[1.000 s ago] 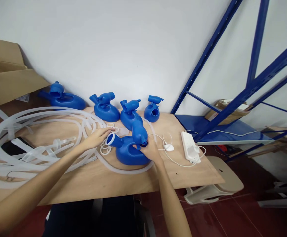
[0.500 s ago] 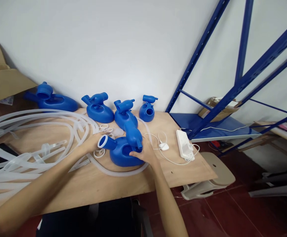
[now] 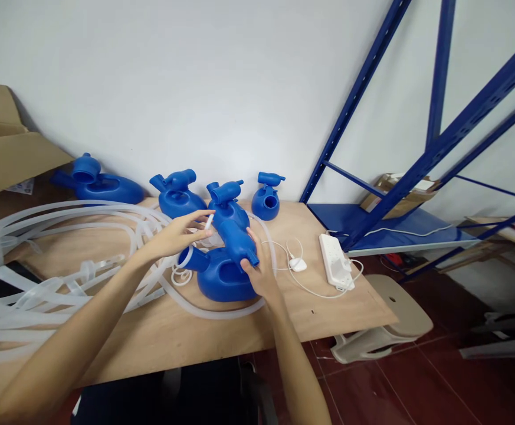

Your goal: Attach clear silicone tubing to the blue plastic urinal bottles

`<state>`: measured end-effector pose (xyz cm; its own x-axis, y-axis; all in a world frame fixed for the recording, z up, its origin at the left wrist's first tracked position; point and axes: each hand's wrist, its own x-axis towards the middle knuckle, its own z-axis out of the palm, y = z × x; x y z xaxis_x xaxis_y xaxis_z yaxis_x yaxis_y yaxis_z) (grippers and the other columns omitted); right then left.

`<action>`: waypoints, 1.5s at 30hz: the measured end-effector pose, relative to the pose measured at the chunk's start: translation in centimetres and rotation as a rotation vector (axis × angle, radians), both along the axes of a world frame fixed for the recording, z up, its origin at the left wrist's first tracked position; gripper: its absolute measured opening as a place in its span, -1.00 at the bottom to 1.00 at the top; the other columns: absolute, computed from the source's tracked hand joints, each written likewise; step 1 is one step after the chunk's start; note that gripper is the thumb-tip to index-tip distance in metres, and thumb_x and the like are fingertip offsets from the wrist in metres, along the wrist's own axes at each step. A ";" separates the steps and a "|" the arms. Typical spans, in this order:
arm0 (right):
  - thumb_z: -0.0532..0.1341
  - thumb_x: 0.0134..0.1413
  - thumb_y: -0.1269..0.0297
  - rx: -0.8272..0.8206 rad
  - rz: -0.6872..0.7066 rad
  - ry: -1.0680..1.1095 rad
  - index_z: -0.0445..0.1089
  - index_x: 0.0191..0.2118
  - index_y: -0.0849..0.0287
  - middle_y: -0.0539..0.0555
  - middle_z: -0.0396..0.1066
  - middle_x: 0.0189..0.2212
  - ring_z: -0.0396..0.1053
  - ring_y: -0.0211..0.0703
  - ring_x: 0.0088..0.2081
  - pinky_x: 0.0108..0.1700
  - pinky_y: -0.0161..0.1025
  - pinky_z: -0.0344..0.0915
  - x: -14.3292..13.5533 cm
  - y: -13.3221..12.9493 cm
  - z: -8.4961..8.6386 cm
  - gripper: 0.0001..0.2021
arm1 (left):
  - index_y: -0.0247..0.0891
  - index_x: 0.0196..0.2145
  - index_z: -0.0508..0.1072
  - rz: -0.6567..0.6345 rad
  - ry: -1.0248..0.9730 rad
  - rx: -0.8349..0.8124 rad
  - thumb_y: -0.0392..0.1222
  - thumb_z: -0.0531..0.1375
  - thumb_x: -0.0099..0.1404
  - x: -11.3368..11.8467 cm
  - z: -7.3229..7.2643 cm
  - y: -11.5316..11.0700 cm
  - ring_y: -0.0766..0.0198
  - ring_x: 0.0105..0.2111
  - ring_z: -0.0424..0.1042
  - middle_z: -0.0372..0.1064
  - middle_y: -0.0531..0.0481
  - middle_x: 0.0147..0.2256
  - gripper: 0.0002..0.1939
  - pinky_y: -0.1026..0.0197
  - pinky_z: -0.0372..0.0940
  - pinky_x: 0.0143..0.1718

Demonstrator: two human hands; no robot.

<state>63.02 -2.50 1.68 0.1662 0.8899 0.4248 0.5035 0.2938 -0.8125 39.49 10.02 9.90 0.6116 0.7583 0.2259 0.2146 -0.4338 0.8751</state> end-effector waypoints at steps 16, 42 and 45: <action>0.08 0.25 -0.18 -0.155 0.124 0.069 0.45 0.23 0.03 0.10 0.55 0.10 0.32 0.15 0.32 0.45 0.09 0.15 0.7 1.4 2.2 -0.41 | -0.22 0.25 0.48 -0.235 -0.153 -0.427 0.11 0.50 0.15 0.7 -1.6 2.9 0.03 -0.10 0.62 0.59 -0.17 -0.03 -0.22 -0.01 0.54 -0.05; 0.38 -0.06 -0.32 -0.079 0.152 0.912 0.59 -0.10 0.04 0.09 0.62 -0.04 0.60 0.16 -0.03 -0.11 -0.06 0.59 -4.8 -4.7 9.4 -0.43 | -0.07 0.22 0.53 -0.323 -0.237 0.438 -0.06 0.50 0.20 -3.3 6.7 -7.0 0.11 -0.09 0.64 0.61 -0.05 0.06 -0.36 0.22 0.53 -0.05; 0.38 -0.07 -0.33 -0.333 0.144 1.065 0.59 -0.10 0.07 0.13 0.66 -0.11 0.64 0.11 -0.21 -0.39 -0.14 0.57 -5.2 -7.1 9.7 -0.40 | -0.10 0.26 0.48 -0.399 -0.216 0.672 -0.16 0.35 0.40 -4.4 6.2 -8.9 0.06 0.20 0.51 0.41 -0.14 0.28 -0.51 0.19 0.44 0.17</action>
<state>57.80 -9.63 11.34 0.1888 0.9728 -0.1342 -0.5148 -0.0184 -0.8571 35.05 1.08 16.08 0.6978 0.1527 0.6999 -0.2113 -0.8897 0.4048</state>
